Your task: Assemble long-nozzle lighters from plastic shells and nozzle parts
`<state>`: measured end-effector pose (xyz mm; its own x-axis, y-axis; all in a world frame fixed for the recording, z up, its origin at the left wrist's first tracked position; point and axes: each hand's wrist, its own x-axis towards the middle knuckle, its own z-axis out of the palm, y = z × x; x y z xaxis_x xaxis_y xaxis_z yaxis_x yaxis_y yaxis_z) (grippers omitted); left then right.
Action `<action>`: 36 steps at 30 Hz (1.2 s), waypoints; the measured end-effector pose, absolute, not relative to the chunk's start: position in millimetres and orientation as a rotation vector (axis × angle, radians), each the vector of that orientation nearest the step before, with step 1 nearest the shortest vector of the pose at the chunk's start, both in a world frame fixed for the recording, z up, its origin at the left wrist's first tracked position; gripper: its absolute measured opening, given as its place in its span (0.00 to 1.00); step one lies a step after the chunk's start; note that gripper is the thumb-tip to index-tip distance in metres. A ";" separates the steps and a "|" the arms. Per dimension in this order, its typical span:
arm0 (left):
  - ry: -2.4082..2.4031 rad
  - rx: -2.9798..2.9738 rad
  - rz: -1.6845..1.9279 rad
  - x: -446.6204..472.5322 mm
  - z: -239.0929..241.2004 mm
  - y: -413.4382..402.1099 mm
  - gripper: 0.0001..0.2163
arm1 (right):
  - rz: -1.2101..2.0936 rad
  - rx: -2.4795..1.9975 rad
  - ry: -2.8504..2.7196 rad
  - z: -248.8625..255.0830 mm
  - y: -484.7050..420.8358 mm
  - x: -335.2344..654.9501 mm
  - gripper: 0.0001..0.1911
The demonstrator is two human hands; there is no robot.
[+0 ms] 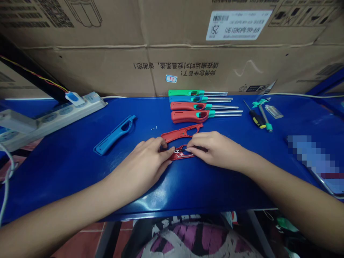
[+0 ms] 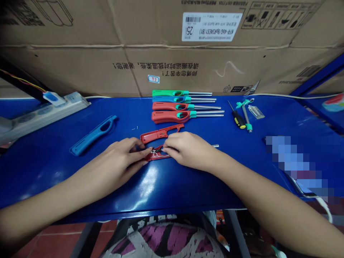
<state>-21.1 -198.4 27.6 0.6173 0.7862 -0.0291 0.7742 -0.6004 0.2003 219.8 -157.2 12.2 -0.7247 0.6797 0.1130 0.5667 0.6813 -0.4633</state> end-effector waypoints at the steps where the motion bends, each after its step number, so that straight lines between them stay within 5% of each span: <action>1: 1.301 2.649 0.055 -20.7 28.2 -199.6 0.15 | 0.574 -1.010 -2.616 12.0 -157.2 219.0 0.09; 14: 1.126 2.602 0.282 -25.7 17.4 -193.6 0.14 | 0.512 -1.114 -2.655 13.6 -159.5 217.6 0.08; 36: 0.949 3.241 0.018 -12.8 22.1 -210.5 0.12 | 0.696 -1.307 -2.513 17.0 -157.6 215.7 0.07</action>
